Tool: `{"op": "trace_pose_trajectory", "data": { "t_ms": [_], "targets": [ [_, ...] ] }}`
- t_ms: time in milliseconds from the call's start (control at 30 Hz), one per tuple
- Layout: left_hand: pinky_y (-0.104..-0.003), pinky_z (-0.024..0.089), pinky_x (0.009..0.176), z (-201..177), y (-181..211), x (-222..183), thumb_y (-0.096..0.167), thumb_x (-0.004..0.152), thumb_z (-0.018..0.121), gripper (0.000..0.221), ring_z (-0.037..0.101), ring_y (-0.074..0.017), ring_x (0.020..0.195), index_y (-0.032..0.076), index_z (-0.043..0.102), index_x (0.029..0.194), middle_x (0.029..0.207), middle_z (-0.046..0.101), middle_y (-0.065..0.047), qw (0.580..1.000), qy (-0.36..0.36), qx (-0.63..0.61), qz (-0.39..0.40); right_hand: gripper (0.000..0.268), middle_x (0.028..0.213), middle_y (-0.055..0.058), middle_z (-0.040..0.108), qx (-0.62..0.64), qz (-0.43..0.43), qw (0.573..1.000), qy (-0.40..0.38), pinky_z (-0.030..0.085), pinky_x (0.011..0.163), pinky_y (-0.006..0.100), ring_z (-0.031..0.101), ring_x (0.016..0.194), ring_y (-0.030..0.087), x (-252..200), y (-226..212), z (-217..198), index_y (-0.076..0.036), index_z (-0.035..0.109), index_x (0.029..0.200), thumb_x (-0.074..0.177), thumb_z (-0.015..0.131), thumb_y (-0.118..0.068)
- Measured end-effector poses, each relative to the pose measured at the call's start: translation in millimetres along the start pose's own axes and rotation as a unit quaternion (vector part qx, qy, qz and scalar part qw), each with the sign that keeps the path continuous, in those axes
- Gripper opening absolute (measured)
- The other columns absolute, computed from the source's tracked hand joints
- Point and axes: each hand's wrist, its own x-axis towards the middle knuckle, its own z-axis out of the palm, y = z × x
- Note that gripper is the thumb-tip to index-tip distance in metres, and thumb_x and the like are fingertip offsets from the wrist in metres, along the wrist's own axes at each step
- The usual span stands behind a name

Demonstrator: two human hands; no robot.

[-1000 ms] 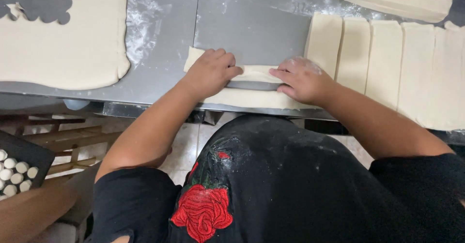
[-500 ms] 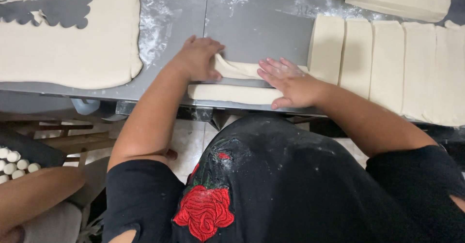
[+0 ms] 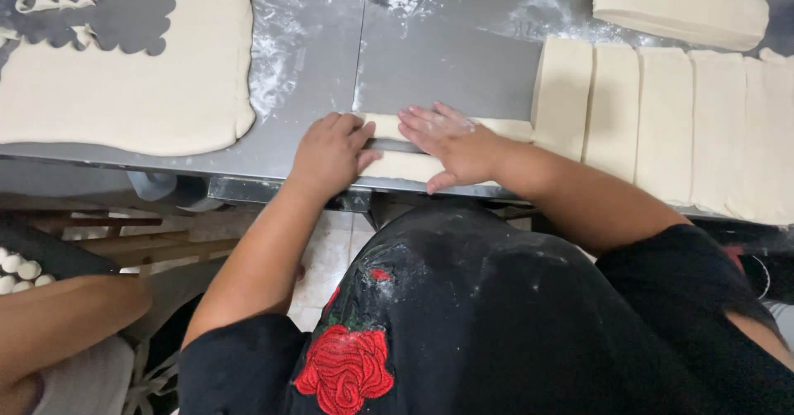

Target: Stretching, rolling, cutting, and folding dough on a stainless steel table in a bakery.

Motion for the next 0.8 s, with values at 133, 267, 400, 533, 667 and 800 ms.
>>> {"op": "trace_pose_trajectory", "data": {
  "t_ms": [133,267,400,533,667,800],
  "targets": [
    [-0.049,0.040,0.115,-32.7,30.3,4.1,0.075,0.097,0.047,0.075,0.058,-0.0319,0.127,0.013,0.068,0.133,0.138,0.057,-0.013,0.990,-0.114,-0.028,-0.073,0.110,0.172,0.017,0.017,0.061,0.063,0.995,-0.051,0.008,0.128,0.059,0.017,0.158,0.036,-5.3,1.4,-5.9,-0.004,0.025,0.162,0.089,0.034,-0.086],
    [-0.052,0.022,0.126,-51.3,46.5,16.0,0.073,0.098,0.040,0.089,0.028,-0.0394,0.155,0.010,0.038,0.161,0.168,0.028,-0.021,0.993,-0.091,-0.064,-0.029,0.114,0.173,0.016,0.016,0.021,0.094,0.995,-0.022,0.008,0.127,0.061,0.016,0.158,0.036,-9.3,-1.8,-8.7,-0.007,0.019,0.165,0.086,0.032,-0.089],
    [-0.051,0.009,0.130,-50.7,48.9,30.6,0.084,0.093,0.029,0.102,0.013,-0.0352,0.159,0.013,0.019,0.166,0.172,0.018,-0.017,0.943,-0.324,-0.060,-0.049,0.109,0.172,0.019,0.018,0.063,0.118,0.990,-0.035,0.009,0.128,0.059,0.016,0.158,0.037,-19.4,1.7,-9.8,-0.007,0.018,0.164,0.090,0.035,-0.084],
    [-0.055,0.011,0.128,-65.1,57.3,28.6,0.075,0.095,0.039,0.097,0.012,-0.0387,0.159,0.011,0.022,0.165,0.172,0.015,-0.020,0.965,-0.244,-0.068,-0.065,0.113,0.173,0.017,0.008,0.060,0.192,0.979,-0.038,-0.001,0.127,0.058,0.007,0.160,0.036,-38.5,-1.6,-37.2,-0.013,0.012,0.167,0.087,0.035,-0.089],
    [-0.056,0.006,0.129,-47.0,58.6,38.1,0.087,0.090,0.031,0.105,0.008,-0.0355,0.160,0.018,0.014,0.167,0.173,0.013,-0.016,0.936,-0.345,-0.028,-0.068,0.107,0.169,0.019,0.026,0.043,0.172,0.984,-0.002,0.014,0.126,0.060,0.020,0.157,0.037,-60.9,5.7,-23.9,-0.009,0.024,0.163,0.088,0.042,-0.084],
    [-0.058,0.015,0.126,-56.8,74.7,48.3,0.073,0.093,0.048,0.091,0.022,-0.0371,0.157,0.016,0.032,0.162,0.169,0.026,-0.017,0.950,-0.280,-0.075,-0.116,0.071,0.161,0.024,0.036,0.158,0.209,0.961,0.092,0.027,0.123,0.059,0.030,0.150,0.047,-87.1,54.2,-56.6,-0.004,0.039,0.155,0.102,0.059,-0.046]
  ]
}}
